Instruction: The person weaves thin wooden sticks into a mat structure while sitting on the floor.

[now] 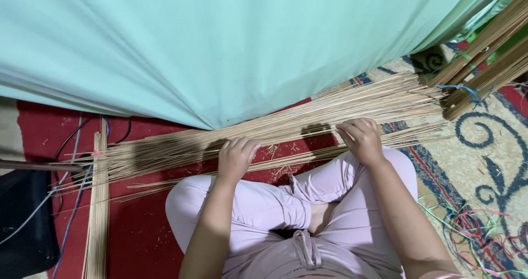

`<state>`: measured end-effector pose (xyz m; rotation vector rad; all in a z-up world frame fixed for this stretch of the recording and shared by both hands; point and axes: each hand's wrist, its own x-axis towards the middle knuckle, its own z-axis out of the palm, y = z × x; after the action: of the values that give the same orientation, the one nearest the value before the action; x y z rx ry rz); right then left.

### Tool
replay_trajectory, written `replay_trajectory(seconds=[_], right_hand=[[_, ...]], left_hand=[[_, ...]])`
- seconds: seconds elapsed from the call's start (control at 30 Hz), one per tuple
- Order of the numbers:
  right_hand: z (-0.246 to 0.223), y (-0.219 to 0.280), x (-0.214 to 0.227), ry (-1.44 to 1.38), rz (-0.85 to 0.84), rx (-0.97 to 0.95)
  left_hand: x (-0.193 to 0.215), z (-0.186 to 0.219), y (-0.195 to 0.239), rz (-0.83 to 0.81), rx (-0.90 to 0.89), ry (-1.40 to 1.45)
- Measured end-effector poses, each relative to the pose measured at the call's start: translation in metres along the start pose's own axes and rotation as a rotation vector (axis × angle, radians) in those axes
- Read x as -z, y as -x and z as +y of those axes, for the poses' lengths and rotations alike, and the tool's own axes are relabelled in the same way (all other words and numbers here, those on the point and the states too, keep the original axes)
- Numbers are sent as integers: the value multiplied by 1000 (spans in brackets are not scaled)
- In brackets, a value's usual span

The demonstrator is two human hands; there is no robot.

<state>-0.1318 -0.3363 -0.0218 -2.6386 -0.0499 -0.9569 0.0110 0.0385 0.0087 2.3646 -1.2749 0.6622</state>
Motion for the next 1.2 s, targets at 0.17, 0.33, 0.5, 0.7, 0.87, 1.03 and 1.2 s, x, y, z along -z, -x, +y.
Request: replay_trajectory(seconds=[0.17, 0.33, 0.5, 0.7, 0.87, 1.03, 1.2], right_hand=[[-14, -3, -5, -25, 16, 44], [-35, -3, -8, -36, 42, 79], [-70, -9, -8, -108, 33, 159], [-70, -7, -15, -163, -19, 199], [-82, -7, -18, -189, -41, 238], [-87, -4, -27, -163, -35, 238], [-62, -2, -16, -99, -50, 135]], left_hand=[[5, 14, -9, 69, -36, 12], [0, 32, -10, 140, -25, -6], [-5, 43, -12, 181, -103, -10], [-11, 41, -9, 169, -90, 37], [-15, 45, -11, 172, -27, 37], [-24, 45, -7, 146, -22, 60], [-25, 38, -5, 70, 66, 109]])
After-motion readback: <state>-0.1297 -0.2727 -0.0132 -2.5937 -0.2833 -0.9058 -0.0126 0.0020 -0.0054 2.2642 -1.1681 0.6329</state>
